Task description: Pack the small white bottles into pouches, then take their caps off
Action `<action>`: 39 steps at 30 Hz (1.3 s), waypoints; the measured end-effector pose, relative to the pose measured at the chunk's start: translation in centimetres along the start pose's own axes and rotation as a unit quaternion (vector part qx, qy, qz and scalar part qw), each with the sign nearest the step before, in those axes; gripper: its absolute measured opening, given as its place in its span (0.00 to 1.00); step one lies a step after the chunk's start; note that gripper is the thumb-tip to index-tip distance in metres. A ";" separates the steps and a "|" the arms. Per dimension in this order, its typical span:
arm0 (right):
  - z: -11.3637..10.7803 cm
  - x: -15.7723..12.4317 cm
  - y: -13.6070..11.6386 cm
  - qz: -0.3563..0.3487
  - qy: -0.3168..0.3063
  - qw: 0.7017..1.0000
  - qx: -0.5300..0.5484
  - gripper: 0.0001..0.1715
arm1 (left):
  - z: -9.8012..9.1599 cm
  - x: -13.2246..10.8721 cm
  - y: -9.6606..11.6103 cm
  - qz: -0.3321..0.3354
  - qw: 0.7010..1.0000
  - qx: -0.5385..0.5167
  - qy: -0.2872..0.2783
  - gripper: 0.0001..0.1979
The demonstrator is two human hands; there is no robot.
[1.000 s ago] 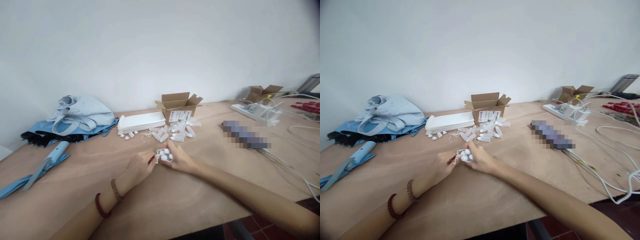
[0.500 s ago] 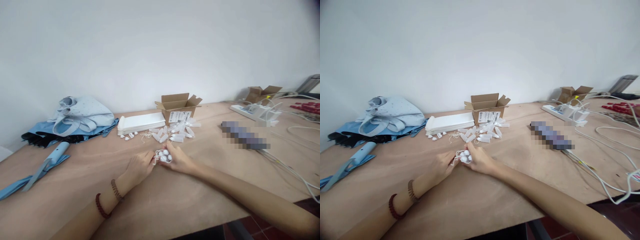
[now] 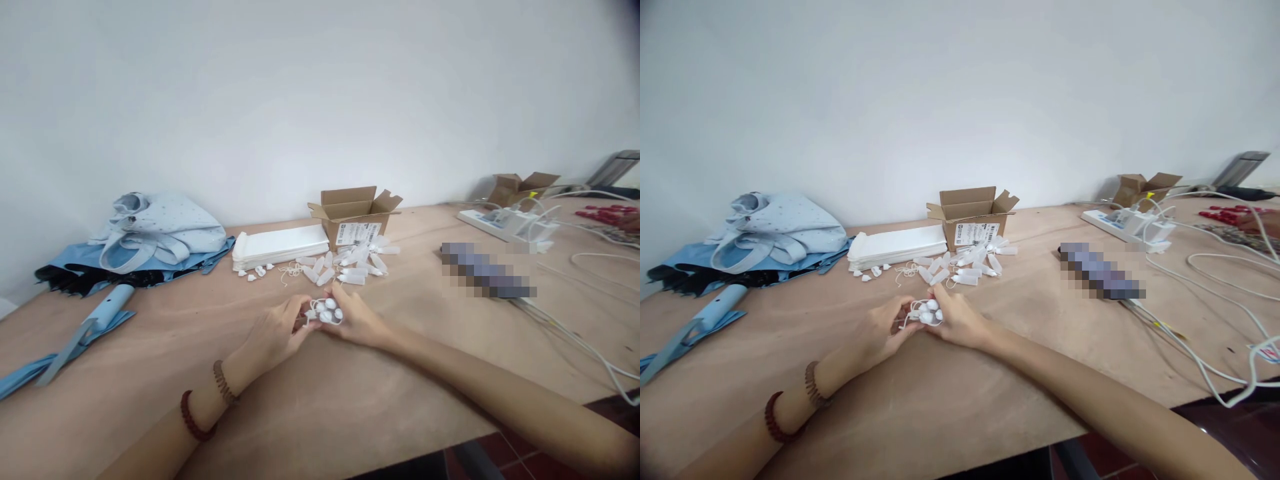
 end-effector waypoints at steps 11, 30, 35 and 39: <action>0.1 -0.1 0.1 0.012 0.000 1.000 -0.023 0.21 | -0.3 0.2 0.4 -0.022 0.999 -0.036 -0.010 0.05; 0.1 0.0 0.3 0.007 0.000 1.000 -0.011 0.25 | -1.5 1.0 -0.9 -0.325 0.805 -0.463 0.180 0.12; 0.3 -0.2 -0.2 0.000 -0.007 1.000 -0.025 0.27 | -0.4 1.0 -0.2 -0.188 0.929 -0.306 0.088 0.11; 0.4 -0.3 -0.4 -0.004 -0.011 0.998 -0.059 0.27 | -0.5 0.9 0.7 -0.087 0.982 -0.151 0.072 0.07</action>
Point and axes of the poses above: each hand's wrist, its own x-axis towards the middle knuckle, its own z-axis out of the palm, y = z × x, the point moved 2 cm from there along x, towards the middle knuckle, and after that the axes turned 11 degrees about z, right-handed, at the moved point
